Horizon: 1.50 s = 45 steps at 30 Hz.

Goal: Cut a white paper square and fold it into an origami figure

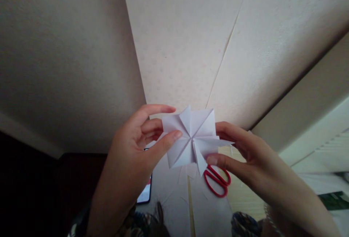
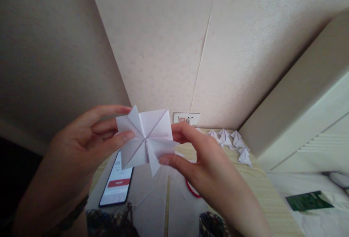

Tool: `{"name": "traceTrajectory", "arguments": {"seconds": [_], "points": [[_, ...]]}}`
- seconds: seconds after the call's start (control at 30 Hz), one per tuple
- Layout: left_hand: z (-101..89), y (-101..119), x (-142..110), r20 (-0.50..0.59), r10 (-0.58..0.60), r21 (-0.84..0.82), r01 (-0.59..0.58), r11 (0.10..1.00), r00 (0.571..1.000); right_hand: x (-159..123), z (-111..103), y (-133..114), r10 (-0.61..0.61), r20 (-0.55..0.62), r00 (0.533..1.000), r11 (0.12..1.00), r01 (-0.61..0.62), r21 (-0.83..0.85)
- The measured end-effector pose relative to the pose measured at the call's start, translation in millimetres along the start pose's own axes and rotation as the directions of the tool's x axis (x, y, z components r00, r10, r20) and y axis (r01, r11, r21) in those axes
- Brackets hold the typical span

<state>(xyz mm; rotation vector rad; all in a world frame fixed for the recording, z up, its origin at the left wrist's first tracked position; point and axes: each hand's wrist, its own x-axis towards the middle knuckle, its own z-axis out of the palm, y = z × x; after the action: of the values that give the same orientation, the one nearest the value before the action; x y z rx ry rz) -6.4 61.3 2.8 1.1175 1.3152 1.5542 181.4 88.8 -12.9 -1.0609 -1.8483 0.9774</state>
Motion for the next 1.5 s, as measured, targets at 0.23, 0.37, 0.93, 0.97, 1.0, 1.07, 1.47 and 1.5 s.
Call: {"name": "traceTrajectory", "arguments": {"seconds": [0.23,0.37,0.93,0.97,1.0,1.07,1.47,1.5], "points": [[-0.2,-1,3,0.029,0.028,0.056,-0.03,0.998,0.999,-2,-11,1,-0.011,-0.019,1.0,0.991,0.014,0.135],[-0.5,-3,3,0.056,0.069,0.061,-0.073,0.995,0.996,2,-7,-6,-0.05,-0.002,0.999,0.992,0.05,0.12],[11.7,-3,-2,0.184,-0.015,-0.111,0.036,0.993,0.983,-1,6,-10,-0.011,-0.14,0.99,1.0,0.014,0.021],[12.1,-2,-2,0.194,-0.031,-0.109,0.053,0.993,0.98,-1,6,-10,-0.021,-0.149,0.989,1.0,0.023,0.013],[12.5,-1,-3,0.202,-0.046,-0.107,0.069,0.992,0.978,-2,7,-10,-0.032,-0.16,0.987,0.999,0.033,0.003],[13.4,2,-4,0.197,-0.072,-0.104,0.094,0.99,0.978,-4,8,-10,-0.052,-0.187,0.981,0.999,0.05,-0.017],[18.7,-1,-11,0.115,-0.06,-0.096,0.071,0.993,0.992,-7,14,-14,-0.076,-0.198,0.977,0.995,0.061,-0.078],[18.9,-2,-12,0.113,-0.043,-0.098,0.055,0.994,0.993,-7,14,-14,-0.082,-0.194,0.978,0.994,0.066,-0.085]]}}
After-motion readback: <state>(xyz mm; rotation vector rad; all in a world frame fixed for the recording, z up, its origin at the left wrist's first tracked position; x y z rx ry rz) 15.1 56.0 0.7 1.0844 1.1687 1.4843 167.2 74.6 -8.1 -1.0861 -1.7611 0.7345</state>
